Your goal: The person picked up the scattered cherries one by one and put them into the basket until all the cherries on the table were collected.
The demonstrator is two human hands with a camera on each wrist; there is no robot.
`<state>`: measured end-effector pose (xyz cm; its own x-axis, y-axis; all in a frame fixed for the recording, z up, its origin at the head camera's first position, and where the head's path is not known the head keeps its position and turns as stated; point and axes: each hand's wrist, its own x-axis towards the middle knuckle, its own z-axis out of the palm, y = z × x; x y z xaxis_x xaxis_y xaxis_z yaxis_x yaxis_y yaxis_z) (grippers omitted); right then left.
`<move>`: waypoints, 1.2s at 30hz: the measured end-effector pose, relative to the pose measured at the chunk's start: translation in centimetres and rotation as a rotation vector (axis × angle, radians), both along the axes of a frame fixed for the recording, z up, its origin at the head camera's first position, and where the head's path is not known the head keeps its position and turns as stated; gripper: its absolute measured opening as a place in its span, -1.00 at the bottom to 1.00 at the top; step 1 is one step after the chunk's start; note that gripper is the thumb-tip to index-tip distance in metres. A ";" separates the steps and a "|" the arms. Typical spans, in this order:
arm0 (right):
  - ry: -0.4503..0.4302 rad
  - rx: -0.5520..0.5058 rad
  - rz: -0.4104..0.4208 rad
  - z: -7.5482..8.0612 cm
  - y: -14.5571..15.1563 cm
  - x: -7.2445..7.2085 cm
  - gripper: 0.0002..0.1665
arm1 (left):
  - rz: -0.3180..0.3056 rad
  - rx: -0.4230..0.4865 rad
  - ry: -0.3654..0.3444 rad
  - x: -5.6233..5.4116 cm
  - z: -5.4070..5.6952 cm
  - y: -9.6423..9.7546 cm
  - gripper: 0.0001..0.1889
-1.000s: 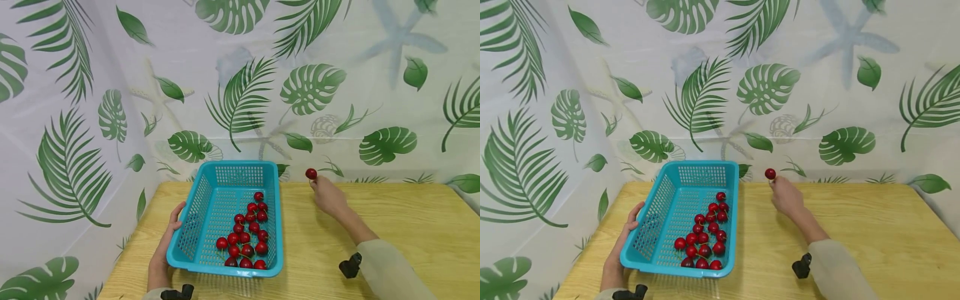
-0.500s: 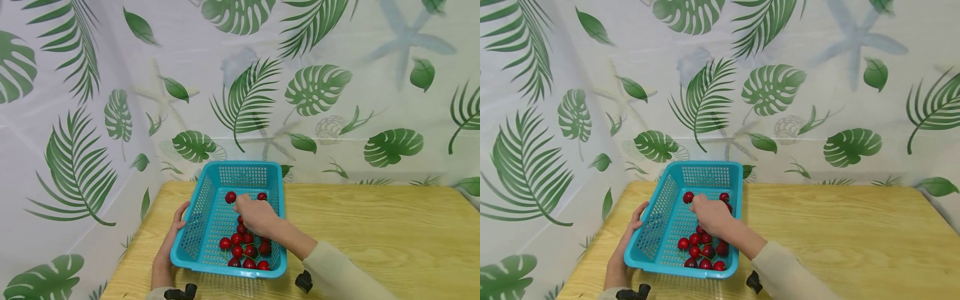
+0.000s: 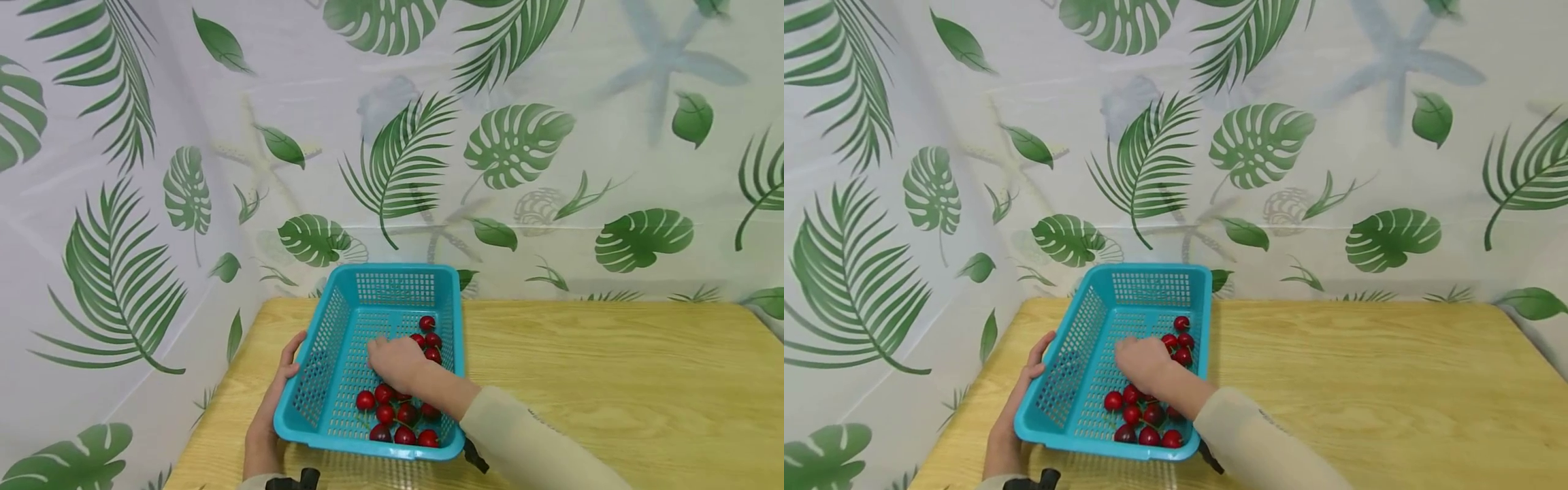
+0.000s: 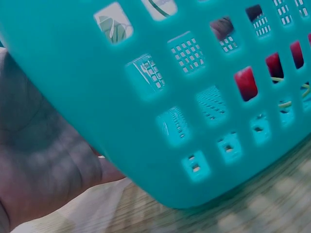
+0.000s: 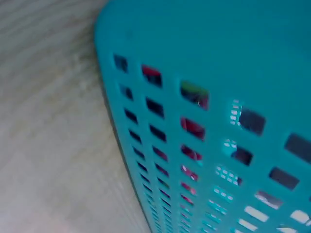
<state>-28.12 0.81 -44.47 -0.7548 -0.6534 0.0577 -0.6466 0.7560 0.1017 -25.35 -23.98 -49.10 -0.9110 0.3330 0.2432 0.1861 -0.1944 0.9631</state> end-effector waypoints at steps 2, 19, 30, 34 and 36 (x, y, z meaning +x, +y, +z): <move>-0.030 0.005 -0.021 -0.3 0.1 0.0 -0.72 | -0.024 0.012 0.013 -0.1 0.0 0.0 -0.36; -0.270 -0.103 0.041 -0.3 0.1 -0.4 -0.82 | -0.029 -0.014 0.030 -0.4 0.2 -0.2 -0.35; -0.335 -0.128 0.086 -0.4 0.3 0.2 -0.84 | -0.058 0.020 0.042 -0.1 -0.1 -0.2 -0.33; -0.369 -0.141 0.087 -0.3 0.4 0.1 -0.78 | -0.023 -0.010 0.023 0.0 0.0 0.0 -0.32; -0.376 -0.159 0.078 -0.2 0.4 0.1 -0.78 | -0.018 -0.005 0.011 0.0 0.0 0.0 -0.34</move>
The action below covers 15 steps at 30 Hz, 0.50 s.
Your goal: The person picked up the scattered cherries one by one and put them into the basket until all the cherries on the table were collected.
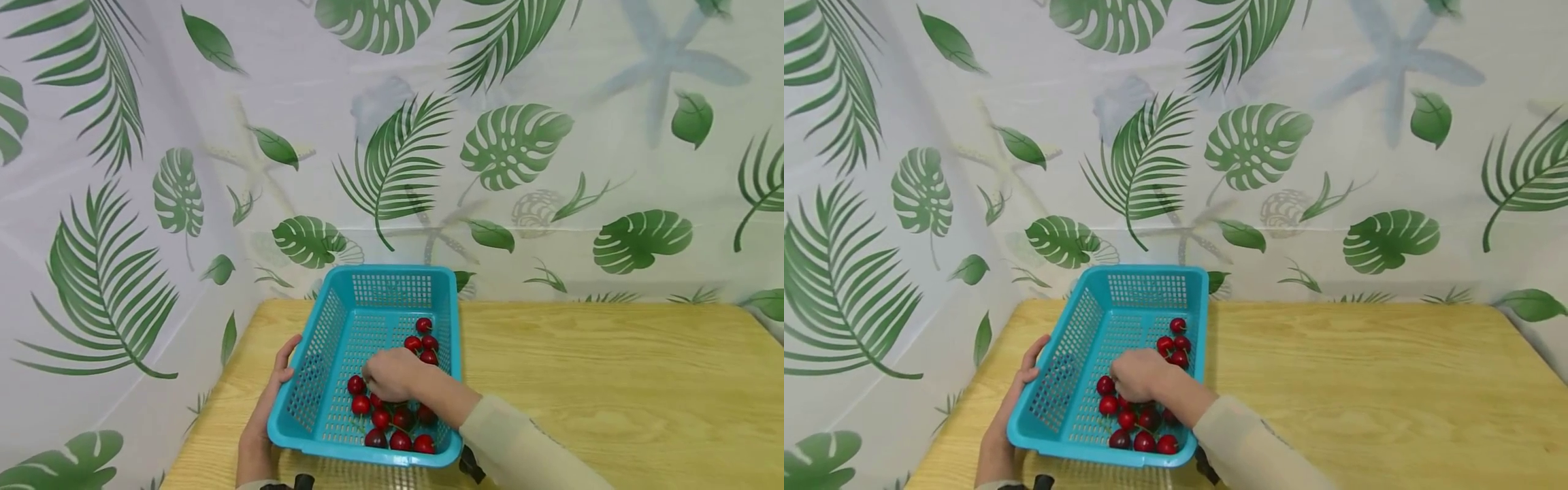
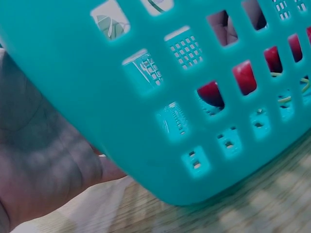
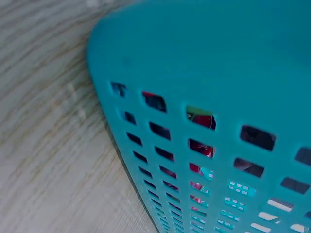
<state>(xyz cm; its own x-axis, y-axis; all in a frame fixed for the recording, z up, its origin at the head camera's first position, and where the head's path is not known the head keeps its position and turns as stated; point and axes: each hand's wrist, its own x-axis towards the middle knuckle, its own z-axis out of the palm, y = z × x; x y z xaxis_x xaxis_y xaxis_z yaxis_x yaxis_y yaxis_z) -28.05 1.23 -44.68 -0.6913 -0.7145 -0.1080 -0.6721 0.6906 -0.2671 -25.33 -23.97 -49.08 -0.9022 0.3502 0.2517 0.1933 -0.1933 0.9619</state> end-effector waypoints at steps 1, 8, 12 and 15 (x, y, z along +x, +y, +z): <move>0.000 -0.013 -0.009 0.0 0.0 0.0 -0.79 | -0.002 0.004 0.000 0.0 0.0 0.0 -0.34; 0.003 -0.065 -0.036 -0.3 -0.2 0.0 -0.79 | -0.044 0.015 0.055 0.3 -0.5 -0.4 -0.32; 0.066 -0.113 -0.022 0.1 -0.1 -0.6 -0.77 | -0.036 0.035 0.080 0.0 -0.2 -0.5 -0.33; 0.109 -0.205 -0.042 0.6 0.2 -0.9 -0.81 | -0.010 0.018 0.019 0.0 0.0 -0.3 -0.34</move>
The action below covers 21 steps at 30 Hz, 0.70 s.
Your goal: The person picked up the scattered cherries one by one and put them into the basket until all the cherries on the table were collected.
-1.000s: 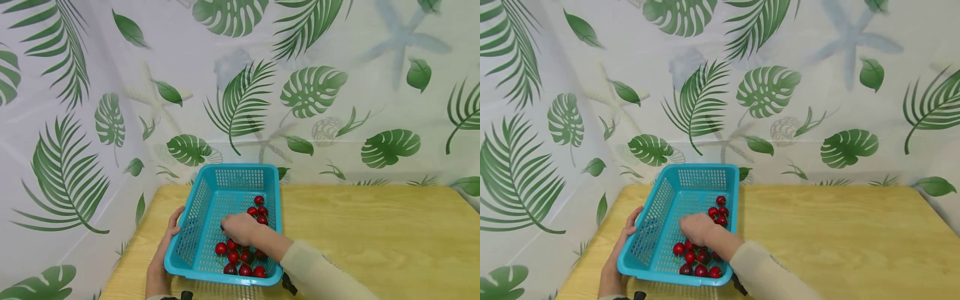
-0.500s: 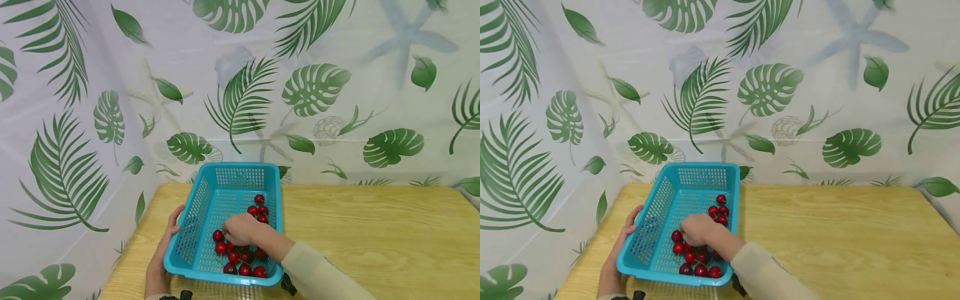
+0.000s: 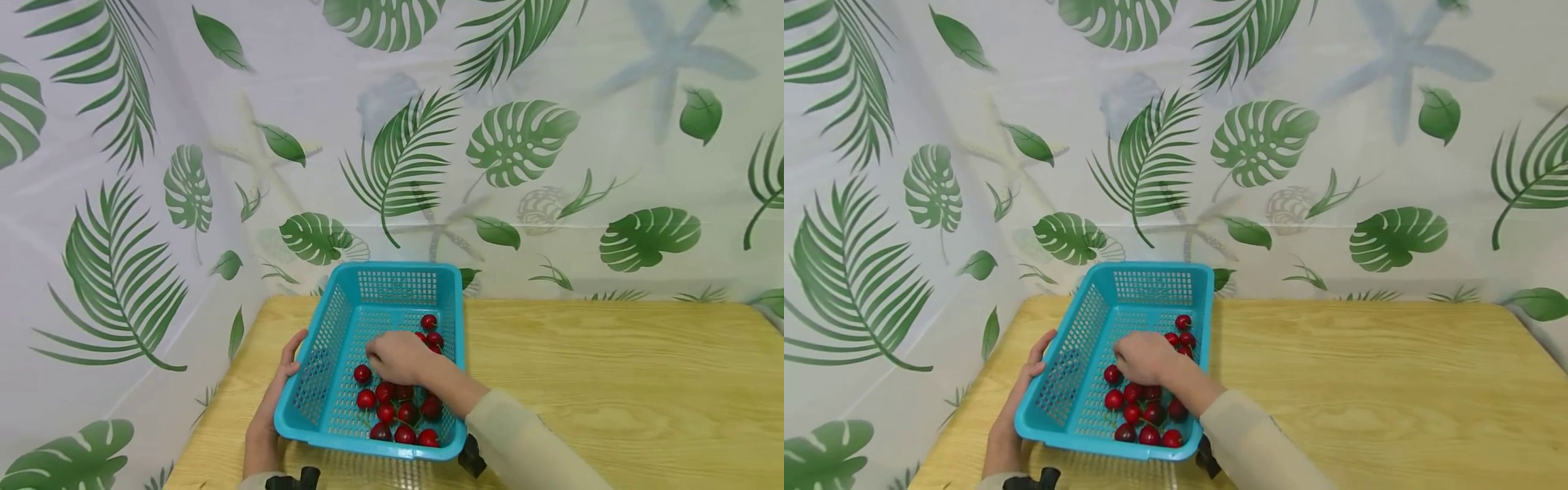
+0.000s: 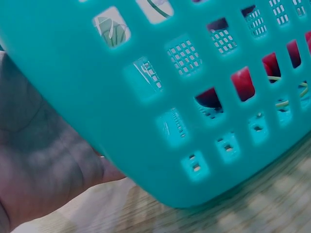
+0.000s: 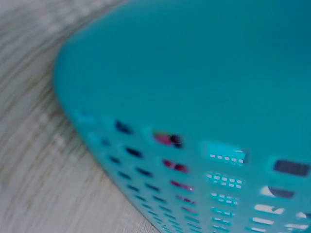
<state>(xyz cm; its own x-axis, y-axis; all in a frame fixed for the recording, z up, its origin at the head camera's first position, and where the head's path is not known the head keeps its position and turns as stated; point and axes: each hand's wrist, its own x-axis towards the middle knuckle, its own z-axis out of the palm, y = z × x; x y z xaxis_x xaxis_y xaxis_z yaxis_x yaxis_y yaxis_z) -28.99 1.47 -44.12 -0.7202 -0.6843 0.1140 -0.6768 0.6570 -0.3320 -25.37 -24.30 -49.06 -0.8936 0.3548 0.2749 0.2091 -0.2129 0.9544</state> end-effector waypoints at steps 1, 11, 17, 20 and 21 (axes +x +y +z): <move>0.007 -0.037 -0.018 0.2 0.2 -0.1 -0.79 | 0.010 -0.012 -0.018 -0.1 0.1 0.2 -0.34; 0.040 -0.276 -0.202 2.2 3.4 -1.5 -0.68 | 0.120 -0.120 -0.178 -0.4 0.6 -0.4 -0.39; 0.078 -0.339 -0.254 2.1 8.0 -3.2 -0.69 | 0.107 -0.295 -0.287 -0.2 1.7 -2.1 -0.36; 0.125 -0.363 -0.301 1.8 10.8 -3.8 -0.71 | 0.105 -0.464 -0.254 -0.8 2.7 -2.8 -0.39; 0.141 -0.368 -0.318 1.6 11.7 -3.9 -0.71 | 0.098 -0.519 -0.236 -1.1 3.1 -3.0 -0.40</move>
